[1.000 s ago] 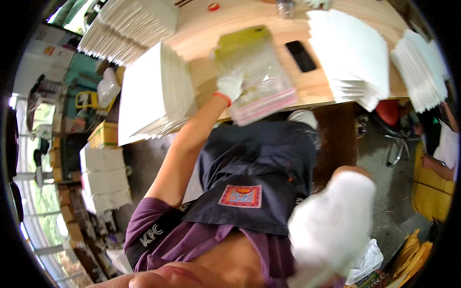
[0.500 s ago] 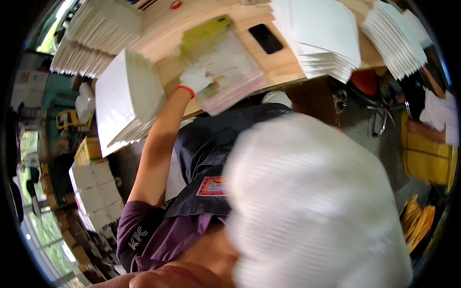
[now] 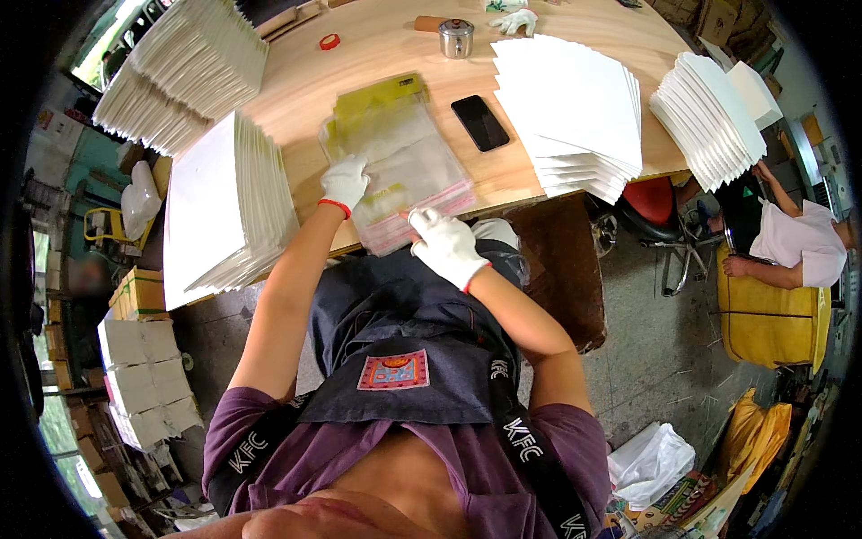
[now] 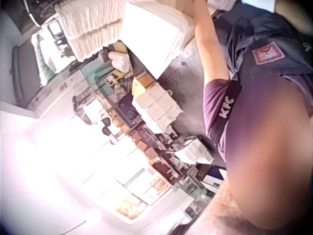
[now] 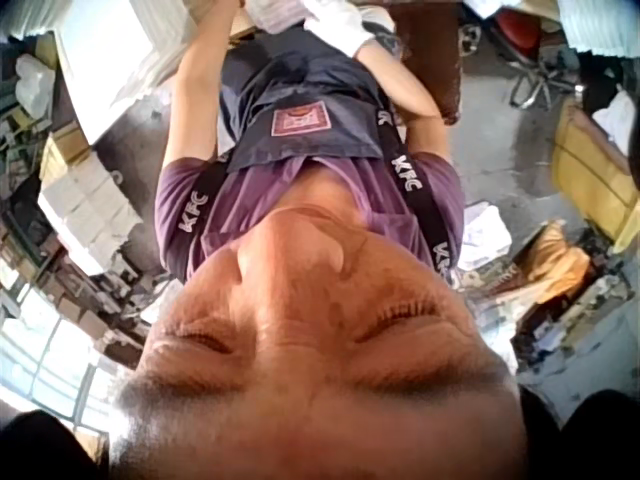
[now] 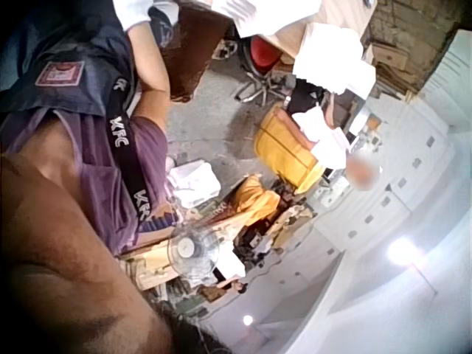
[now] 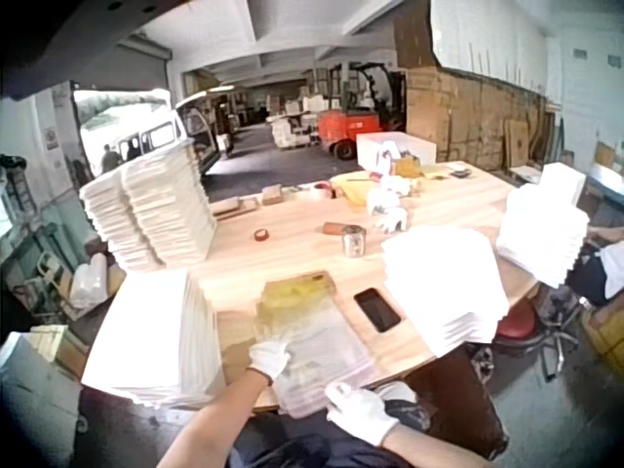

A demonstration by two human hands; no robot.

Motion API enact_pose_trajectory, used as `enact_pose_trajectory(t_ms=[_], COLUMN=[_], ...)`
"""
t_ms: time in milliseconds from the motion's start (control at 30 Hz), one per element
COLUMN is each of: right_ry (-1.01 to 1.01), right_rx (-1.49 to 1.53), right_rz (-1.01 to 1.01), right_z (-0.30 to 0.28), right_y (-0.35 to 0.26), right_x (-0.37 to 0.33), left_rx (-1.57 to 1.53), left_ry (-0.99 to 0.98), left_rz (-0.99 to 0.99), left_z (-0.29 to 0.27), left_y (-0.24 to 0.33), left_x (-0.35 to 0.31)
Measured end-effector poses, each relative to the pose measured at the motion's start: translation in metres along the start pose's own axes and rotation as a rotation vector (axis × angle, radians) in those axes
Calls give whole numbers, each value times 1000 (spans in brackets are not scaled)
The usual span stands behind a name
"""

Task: The person repeatedly picks up white sheets of paper, places them into clear plastic sleeves, and stacks the packaged items on the table. The person wears white gloves and works at a wooden table with stacks of paper and sleeves.

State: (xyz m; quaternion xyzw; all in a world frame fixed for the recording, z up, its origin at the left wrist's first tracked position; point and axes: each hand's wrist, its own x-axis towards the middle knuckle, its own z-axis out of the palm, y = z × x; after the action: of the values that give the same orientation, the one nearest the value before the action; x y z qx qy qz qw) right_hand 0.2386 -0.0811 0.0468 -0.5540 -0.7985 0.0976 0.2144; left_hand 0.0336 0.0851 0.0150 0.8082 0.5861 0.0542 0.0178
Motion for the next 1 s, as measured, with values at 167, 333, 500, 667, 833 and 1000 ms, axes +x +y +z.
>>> enact_pose_trajectory(t_ms=[167, 333, 500, 667, 833, 1000], right_ry=[-41, -141, 494, 479, 322, 371], right_rx=[-21, 130, 42, 761, 503, 768], right_rz=[-25, 2, 0, 50, -125, -409], right_z=[43, 2, -133, -229, -285, -286], right_y=[17, 27, 51, -24, -99, -107], right_x=[2, 11, 16, 9, -10, -55], left_rx=[-5, -7, -254, -761, -784, -1242], left_ry=[-4, -224, 36, -26, 348, -223], left_rz=[25, 104, 211, 121, 651, 984], left_z=[-41, -40, -53, -103, -224, -334], left_y=[33, 55, 49, 62, 58, 57], left_x=[-30, -74, -90, -104, -149, -166])
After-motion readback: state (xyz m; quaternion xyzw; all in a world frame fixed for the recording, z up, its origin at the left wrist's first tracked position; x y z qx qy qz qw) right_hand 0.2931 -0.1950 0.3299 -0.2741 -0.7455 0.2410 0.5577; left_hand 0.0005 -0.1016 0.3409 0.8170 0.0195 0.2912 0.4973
